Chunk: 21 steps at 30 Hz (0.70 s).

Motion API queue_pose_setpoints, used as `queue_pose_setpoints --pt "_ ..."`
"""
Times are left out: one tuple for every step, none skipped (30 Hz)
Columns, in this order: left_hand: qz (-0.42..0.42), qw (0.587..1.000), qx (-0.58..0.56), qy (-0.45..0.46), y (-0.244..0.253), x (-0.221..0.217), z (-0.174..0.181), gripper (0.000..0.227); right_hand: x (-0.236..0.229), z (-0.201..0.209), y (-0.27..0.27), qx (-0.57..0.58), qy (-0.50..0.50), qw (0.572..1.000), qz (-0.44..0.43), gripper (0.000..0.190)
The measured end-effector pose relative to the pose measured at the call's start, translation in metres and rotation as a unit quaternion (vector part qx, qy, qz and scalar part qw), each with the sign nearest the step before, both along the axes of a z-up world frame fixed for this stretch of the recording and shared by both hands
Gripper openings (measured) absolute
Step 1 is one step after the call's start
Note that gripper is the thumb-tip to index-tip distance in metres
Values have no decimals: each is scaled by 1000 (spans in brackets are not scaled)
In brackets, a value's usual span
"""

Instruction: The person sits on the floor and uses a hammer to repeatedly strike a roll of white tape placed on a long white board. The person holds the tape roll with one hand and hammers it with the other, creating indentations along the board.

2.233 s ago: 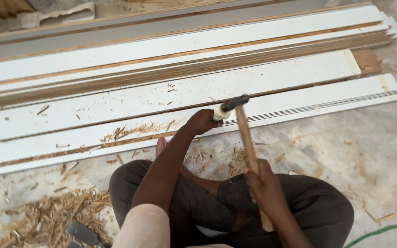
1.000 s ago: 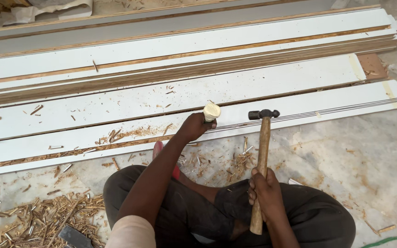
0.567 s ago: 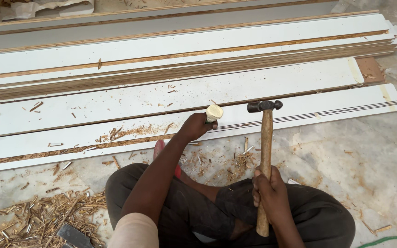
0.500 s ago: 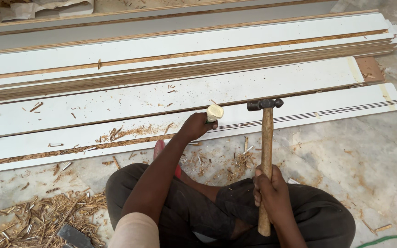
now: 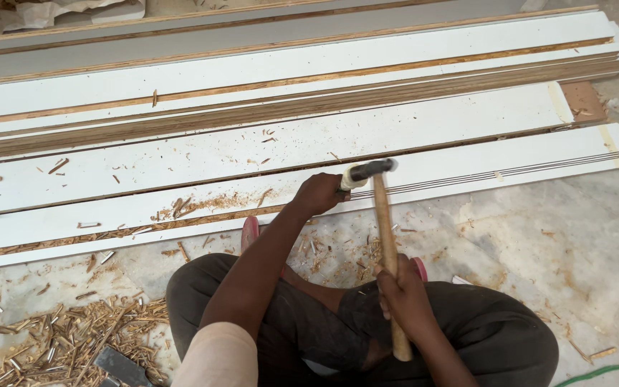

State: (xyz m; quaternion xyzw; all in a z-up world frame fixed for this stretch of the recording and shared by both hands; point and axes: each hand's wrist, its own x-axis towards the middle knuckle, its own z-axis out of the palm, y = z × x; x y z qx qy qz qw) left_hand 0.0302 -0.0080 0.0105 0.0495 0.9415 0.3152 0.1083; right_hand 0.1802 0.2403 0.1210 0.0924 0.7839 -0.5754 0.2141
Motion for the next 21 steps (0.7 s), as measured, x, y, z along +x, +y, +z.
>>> queue_pose_setpoints --pt "-7 1000 -4 -5 2 -4 -1 32 -1 0 0 -21 -63 998 15 24" --pt "-14 1000 -9 -11 2 -8 -1 31 -4 3 5 -36 -56 998 -2 22" --pt "-20 1000 -14 -17 2 -13 -1 29 -8 10 16 -50 -49 997 -19 21" --pt "-32 999 -25 -18 4 -17 -2 29 -10 16 23 -64 -44 996 -40 20" --pt "-43 998 -37 -19 6 -20 -4 29 -10 20 24 -87 -13 994 -70 19" --pt "-51 997 -46 -18 9 -24 -4 29 -13 22 27 -109 20 989 -98 18" --pt "-62 996 -64 -15 13 -29 -4 29 -14 24 30 -130 53 982 -124 17" --pt "-74 994 -82 -14 17 -32 -5 29 -14 20 26 -121 38 984 -128 17" --pt "-85 991 -100 -13 19 -33 -6 28 -15 14 18 -111 23 985 -131 17" --pt "-95 988 -119 -34 22 -37 -6 29 -17 10 14 -101 12 986 -135 17" --pt "-104 983 -138 -55 25 -40 -6 30 -18 8 16 -101 -51 987 -112 18" --pt "-113 978 -157 -77 27 -42 -6 32 -19 7 17 -101 -114 984 -88 18" --pt "-116 978 -158 -74 29 -41 -7 31 -20 6 20 -101 -176 977 -64 19" --pt "-119 978 -159 -71 29 -38 -9 30 -24 7 24 -119 -169 975 -82 19" --pt "-121 977 -161 -69 29 -39 -10 29 -28 10 30 -137 -162 972 -99 20" --pt "-123 978 -155 -67 27 -40 -11 27 -27 10 34 -155 -159 968 -118 20" --pt "-125 979 -150 -65 25 -43 -12 25 -29 10 36 -151 -117 971 -143 21" --pt "-126 980 -144 -64 24 -43 -14 22 -34 9 39 -144 -76 972 -167 21" --pt "-120 981 -140 -58 22 -41 -18 24 -36 8 40 -138 -35 972 -189 22" --pt "-115 983 -137 -49 20 -41 -20 26 -35 5 36 -144 -22 971 -188 20" --pt "-110 984 -135 -40 18 -41 -22 28 -32 1 29 -151 -9 971 -188 19"
